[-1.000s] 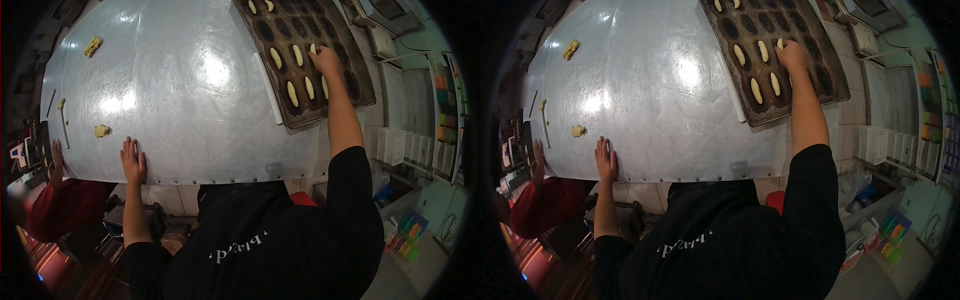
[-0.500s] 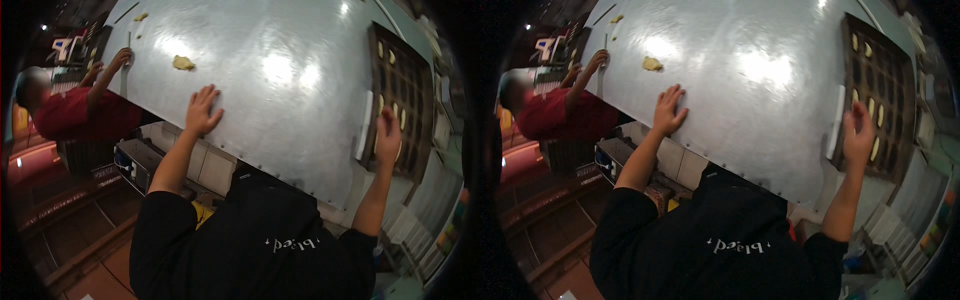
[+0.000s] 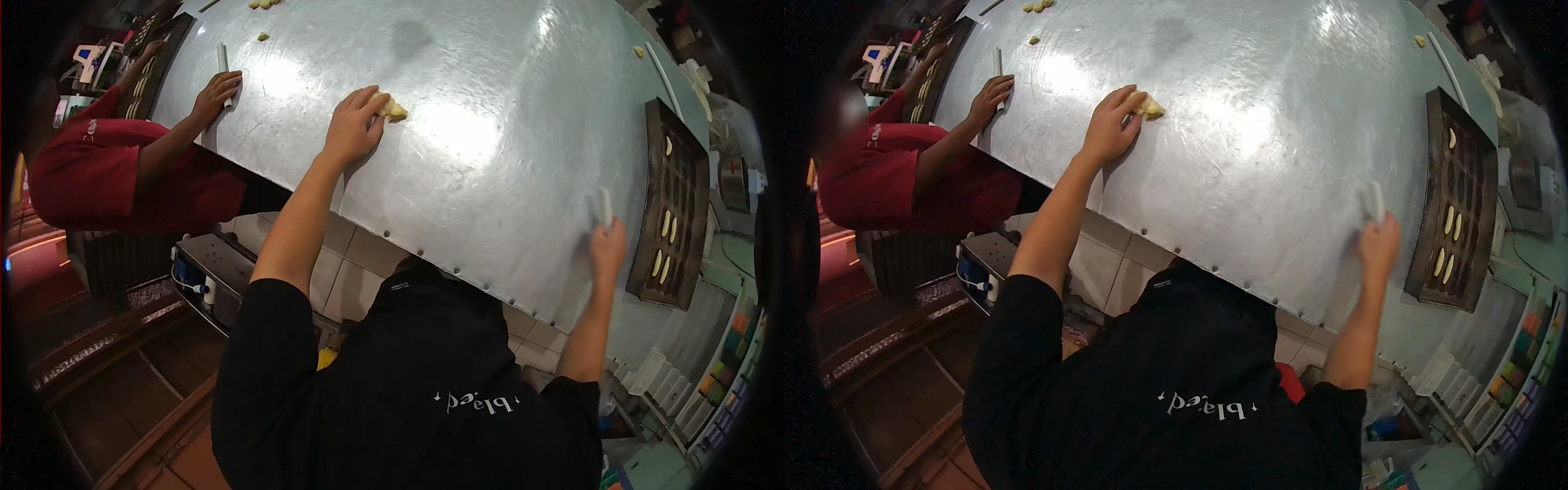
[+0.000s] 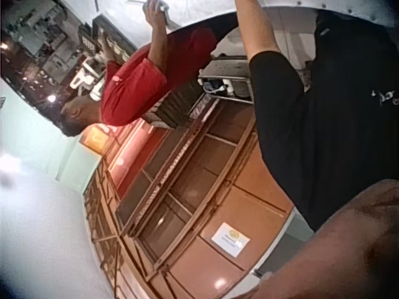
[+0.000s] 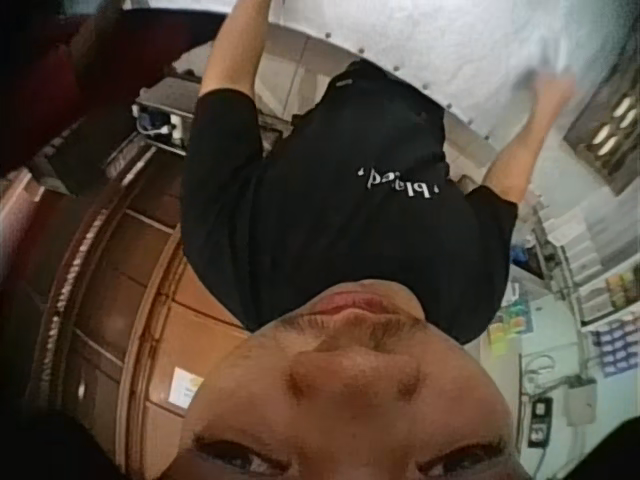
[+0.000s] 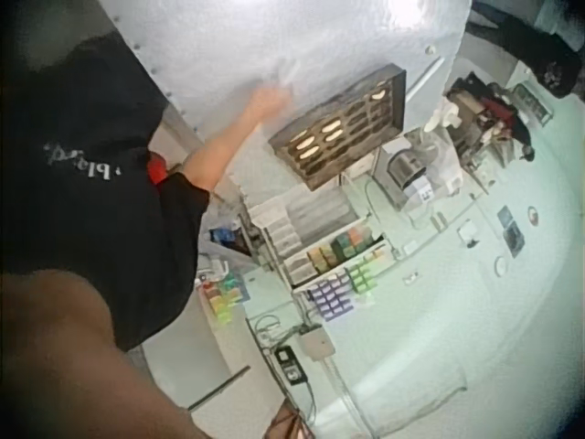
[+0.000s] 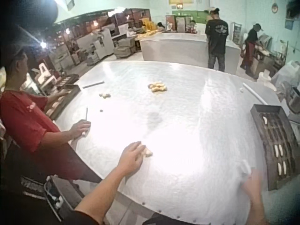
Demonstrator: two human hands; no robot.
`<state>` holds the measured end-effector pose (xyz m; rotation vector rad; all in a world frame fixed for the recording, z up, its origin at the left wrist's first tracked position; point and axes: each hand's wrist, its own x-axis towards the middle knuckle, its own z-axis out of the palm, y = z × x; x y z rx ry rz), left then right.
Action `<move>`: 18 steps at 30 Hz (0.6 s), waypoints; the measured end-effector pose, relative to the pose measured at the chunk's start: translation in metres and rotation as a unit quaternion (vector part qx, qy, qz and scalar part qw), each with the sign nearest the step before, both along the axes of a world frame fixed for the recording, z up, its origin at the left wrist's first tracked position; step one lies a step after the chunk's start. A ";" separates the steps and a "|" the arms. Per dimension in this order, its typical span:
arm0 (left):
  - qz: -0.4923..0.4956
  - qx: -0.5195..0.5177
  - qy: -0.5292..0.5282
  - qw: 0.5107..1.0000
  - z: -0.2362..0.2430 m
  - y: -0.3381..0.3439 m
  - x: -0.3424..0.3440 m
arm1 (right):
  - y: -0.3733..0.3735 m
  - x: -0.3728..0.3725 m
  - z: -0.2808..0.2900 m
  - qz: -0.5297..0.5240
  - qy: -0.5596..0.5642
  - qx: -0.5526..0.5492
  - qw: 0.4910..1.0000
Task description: Manually roll and shape pieces of dough into small loaves and arrange them on a baking tray.
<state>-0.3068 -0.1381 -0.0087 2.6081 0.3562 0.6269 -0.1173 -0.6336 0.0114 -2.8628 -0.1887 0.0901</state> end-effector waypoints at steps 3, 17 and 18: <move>0.027 -0.081 0.022 0.996 -0.009 0.013 0.002 | 0.145 -0.057 0.021 0.157 -0.006 0.108 0.982; 0.072 -0.073 -0.058 0.993 -0.013 0.001 0.003 | 0.304 -0.068 0.028 0.315 0.089 0.086 0.941; 0.085 -0.057 -0.051 0.993 -0.012 0.001 0.001 | 0.280 -0.067 0.027 0.297 0.109 0.099 0.943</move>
